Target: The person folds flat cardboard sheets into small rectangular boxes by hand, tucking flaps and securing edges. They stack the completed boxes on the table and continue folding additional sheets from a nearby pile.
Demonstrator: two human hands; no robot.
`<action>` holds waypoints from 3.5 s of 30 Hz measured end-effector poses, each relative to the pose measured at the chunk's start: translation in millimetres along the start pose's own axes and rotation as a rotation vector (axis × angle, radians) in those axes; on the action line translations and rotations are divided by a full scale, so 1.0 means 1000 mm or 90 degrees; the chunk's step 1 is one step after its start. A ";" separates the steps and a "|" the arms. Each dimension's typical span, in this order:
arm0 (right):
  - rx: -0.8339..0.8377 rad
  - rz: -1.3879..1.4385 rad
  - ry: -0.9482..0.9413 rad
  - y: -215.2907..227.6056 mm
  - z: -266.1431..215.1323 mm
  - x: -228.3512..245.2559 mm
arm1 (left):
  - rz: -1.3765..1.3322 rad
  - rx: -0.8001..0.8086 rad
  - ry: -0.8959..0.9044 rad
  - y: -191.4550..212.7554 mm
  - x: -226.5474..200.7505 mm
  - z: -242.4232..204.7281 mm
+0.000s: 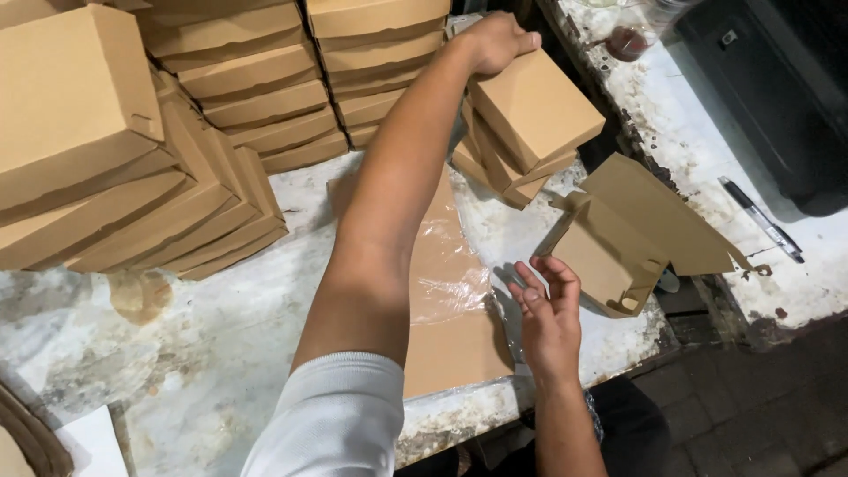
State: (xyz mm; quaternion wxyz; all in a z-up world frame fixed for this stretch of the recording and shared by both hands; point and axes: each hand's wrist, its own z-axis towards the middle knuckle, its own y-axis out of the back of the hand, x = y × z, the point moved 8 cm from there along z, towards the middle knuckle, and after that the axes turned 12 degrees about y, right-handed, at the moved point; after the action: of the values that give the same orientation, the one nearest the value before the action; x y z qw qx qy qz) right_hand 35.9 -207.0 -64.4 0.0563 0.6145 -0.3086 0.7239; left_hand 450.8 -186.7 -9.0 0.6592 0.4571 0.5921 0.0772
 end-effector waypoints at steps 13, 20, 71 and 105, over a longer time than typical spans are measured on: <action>0.038 -0.032 0.031 -0.031 0.095 -0.001 | -0.064 0.100 0.272 0.033 -0.014 -0.130; -0.054 -0.023 -0.099 -0.027 0.110 -0.019 | -0.067 0.008 0.317 0.029 0.001 -0.139; -0.012 0.016 -0.116 -0.041 0.142 -0.001 | 0.247 -0.057 0.114 -0.033 0.071 -0.323; 0.195 -0.113 -0.229 -0.079 0.145 -0.017 | -0.471 -0.057 0.234 -0.023 0.077 -0.335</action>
State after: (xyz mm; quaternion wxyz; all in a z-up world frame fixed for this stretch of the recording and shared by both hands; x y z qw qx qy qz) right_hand 199.9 -213.4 -42.1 -0.0301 0.7596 -0.1449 0.6334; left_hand 177.4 21.4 -39.6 0.5451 0.1629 0.8203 -0.0593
